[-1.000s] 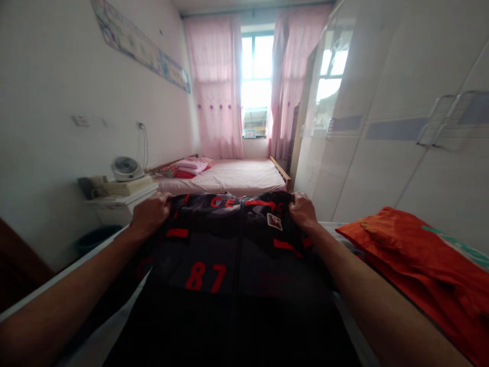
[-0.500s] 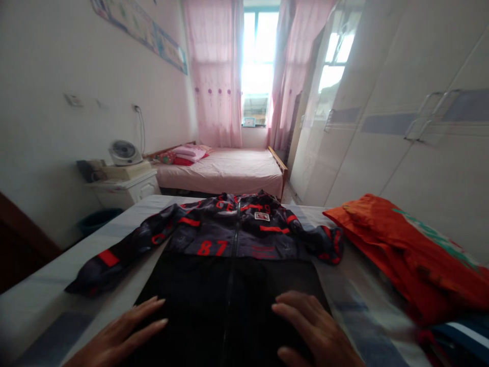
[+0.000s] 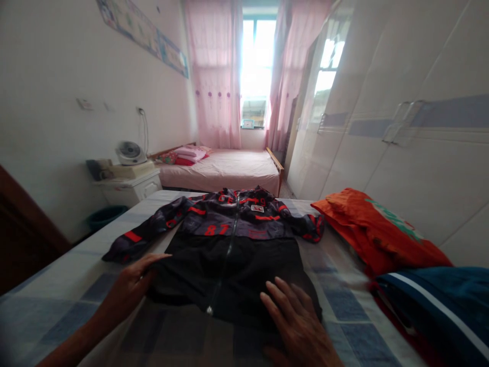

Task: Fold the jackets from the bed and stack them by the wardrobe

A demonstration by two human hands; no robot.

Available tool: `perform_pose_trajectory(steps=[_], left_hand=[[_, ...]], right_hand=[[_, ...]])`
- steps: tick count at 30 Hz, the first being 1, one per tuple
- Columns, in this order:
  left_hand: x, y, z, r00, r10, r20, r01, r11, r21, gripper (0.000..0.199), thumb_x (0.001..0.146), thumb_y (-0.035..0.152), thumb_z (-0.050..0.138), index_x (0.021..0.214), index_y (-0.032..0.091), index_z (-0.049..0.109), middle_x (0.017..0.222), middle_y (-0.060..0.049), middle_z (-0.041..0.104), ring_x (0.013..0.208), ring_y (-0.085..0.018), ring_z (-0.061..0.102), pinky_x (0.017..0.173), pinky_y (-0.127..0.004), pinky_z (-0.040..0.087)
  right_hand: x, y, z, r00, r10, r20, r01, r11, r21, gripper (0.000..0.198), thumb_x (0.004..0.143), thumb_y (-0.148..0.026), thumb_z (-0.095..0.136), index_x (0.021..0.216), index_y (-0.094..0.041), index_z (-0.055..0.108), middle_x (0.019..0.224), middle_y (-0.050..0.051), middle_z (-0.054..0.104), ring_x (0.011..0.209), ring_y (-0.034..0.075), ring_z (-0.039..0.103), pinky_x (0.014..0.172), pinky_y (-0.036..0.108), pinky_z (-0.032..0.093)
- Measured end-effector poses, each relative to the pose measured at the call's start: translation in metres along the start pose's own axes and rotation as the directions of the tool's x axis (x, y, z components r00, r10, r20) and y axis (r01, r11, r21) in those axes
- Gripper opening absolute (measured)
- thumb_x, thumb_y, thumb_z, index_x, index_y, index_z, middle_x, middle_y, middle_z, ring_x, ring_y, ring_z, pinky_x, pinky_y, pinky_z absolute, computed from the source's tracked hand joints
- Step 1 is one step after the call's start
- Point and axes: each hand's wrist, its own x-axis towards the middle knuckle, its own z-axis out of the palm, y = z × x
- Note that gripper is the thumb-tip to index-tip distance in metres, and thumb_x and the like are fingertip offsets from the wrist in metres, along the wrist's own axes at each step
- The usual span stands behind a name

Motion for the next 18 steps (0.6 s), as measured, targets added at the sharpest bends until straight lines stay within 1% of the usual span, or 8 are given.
perform_pose_trajectory(steps=[3, 6, 8, 10, 12, 14, 16, 18], left_hand=[[0.018, 0.022, -0.010, 0.996, -0.001, -0.087, -0.001, 1.000, -0.021, 0.044, 0.088, 0.045, 0.038, 0.108, 0.016, 0.064, 0.113, -0.009, 0.065, 0.103, -0.023, 0.060, 0.090, -0.029, 0.045], [0.026, 0.030, -0.018, 0.989, 0.010, -0.150, 0.019, 0.981, 0.192, 0.044, 0.089, 0.043, 0.034, 0.111, 0.018, 0.063, 0.117, -0.008, 0.063, 0.104, -0.024, 0.059, 0.088, -0.030, 0.045], [0.024, 0.023, -0.020, 0.987, -0.067, -0.149, 0.122, 0.907, 0.404, 0.046, 0.088, 0.043, 0.033, 0.117, 0.020, 0.060, 0.117, -0.011, 0.062, 0.102, -0.029, 0.060, 0.082, -0.035, 0.046], [0.017, 0.008, -0.016, 0.973, -0.217, -0.081, 0.229, 0.843, 0.487, 0.047, 0.085, 0.043, 0.038, 0.120, 0.019, 0.058, 0.107, -0.014, 0.067, 0.096, -0.034, 0.062, 0.075, -0.039, 0.047], [0.011, -0.006, -0.009, 0.941, -0.330, 0.076, 0.282, 0.887, 0.365, 0.043, 0.078, 0.032, 0.047, 0.115, 0.019, 0.061, 0.093, -0.012, 0.071, 0.090, -0.032, 0.065, 0.073, -0.036, 0.048], [0.011, -0.010, -0.003, 0.918, -0.334, 0.212, 0.324, 0.942, 0.081, 0.046, 0.064, 0.016, 0.049, 0.109, 0.017, 0.062, 0.089, -0.008, 0.072, 0.088, -0.027, 0.066, 0.074, -0.030, 0.050], [0.020, 0.002, -0.005, 0.918, -0.326, 0.226, 0.377, 0.893, -0.244, 0.056, 0.056, 0.009, 0.048, 0.110, 0.015, 0.060, 0.095, -0.006, 0.071, 0.089, -0.023, 0.066, 0.075, -0.028, 0.052], [0.036, 0.024, -0.019, 0.922, -0.366, 0.129, 0.380, 0.782, -0.494, 0.059, 0.055, 0.009, 0.050, 0.114, 0.015, 0.057, 0.095, -0.005, 0.070, 0.085, -0.021, 0.066, 0.074, -0.029, 0.054]], right_hand=[[0.012, 0.000, -0.001, 0.994, 0.073, -0.079, -0.078, 0.995, -0.061, 0.062, 0.072, -0.019, 0.051, 0.134, -0.022, 0.043, 0.137, 0.006, 0.048, 0.126, 0.027, 0.041, 0.102, 0.043, 0.030], [0.021, 0.019, -0.008, 0.962, 0.223, -0.159, -0.242, 0.964, -0.111, 0.058, 0.069, -0.006, 0.042, 0.125, -0.021, 0.052, 0.128, 0.008, 0.056, 0.119, 0.026, 0.049, 0.095, 0.042, 0.036], [0.019, 0.039, -0.013, 0.909, 0.382, -0.165, -0.406, 0.902, -0.147, 0.053, 0.070, -0.006, 0.041, 0.120, -0.019, 0.056, 0.121, 0.012, 0.060, 0.109, 0.029, 0.056, 0.085, 0.043, 0.044], [0.011, 0.061, -0.016, 0.810, 0.570, -0.138, -0.584, 0.806, -0.101, 0.048, 0.072, -0.010, 0.043, 0.117, -0.018, 0.058, 0.115, 0.014, 0.063, 0.097, 0.031, 0.061, 0.075, 0.043, 0.048], [0.006, 0.079, -0.015, 0.681, 0.733, -0.017, -0.725, 0.676, 0.132, 0.043, 0.071, -0.015, 0.046, 0.111, -0.020, 0.061, 0.104, 0.011, 0.067, 0.087, 0.029, 0.064, 0.070, 0.040, 0.050], [0.009, 0.093, -0.013, 0.576, 0.793, 0.199, -0.761, 0.431, 0.485, 0.040, 0.067, -0.018, 0.049, 0.105, -0.021, 0.062, 0.094, 0.006, 0.070, 0.084, 0.026, 0.066, 0.069, 0.037, 0.053], [0.024, 0.103, -0.017, 0.539, 0.768, 0.345, -0.675, 0.150, 0.722, 0.041, 0.066, -0.021, 0.050, 0.105, -0.022, 0.060, 0.093, 0.003, 0.069, 0.082, 0.022, 0.065, 0.068, 0.035, 0.054], [0.048, 0.111, -0.033, 0.524, 0.801, 0.289, -0.572, 0.079, 0.817, 0.041, 0.069, -0.024, 0.050, 0.109, -0.023, 0.058, 0.097, 0.003, 0.067, 0.082, 0.020, 0.064, 0.069, 0.034, 0.053]])
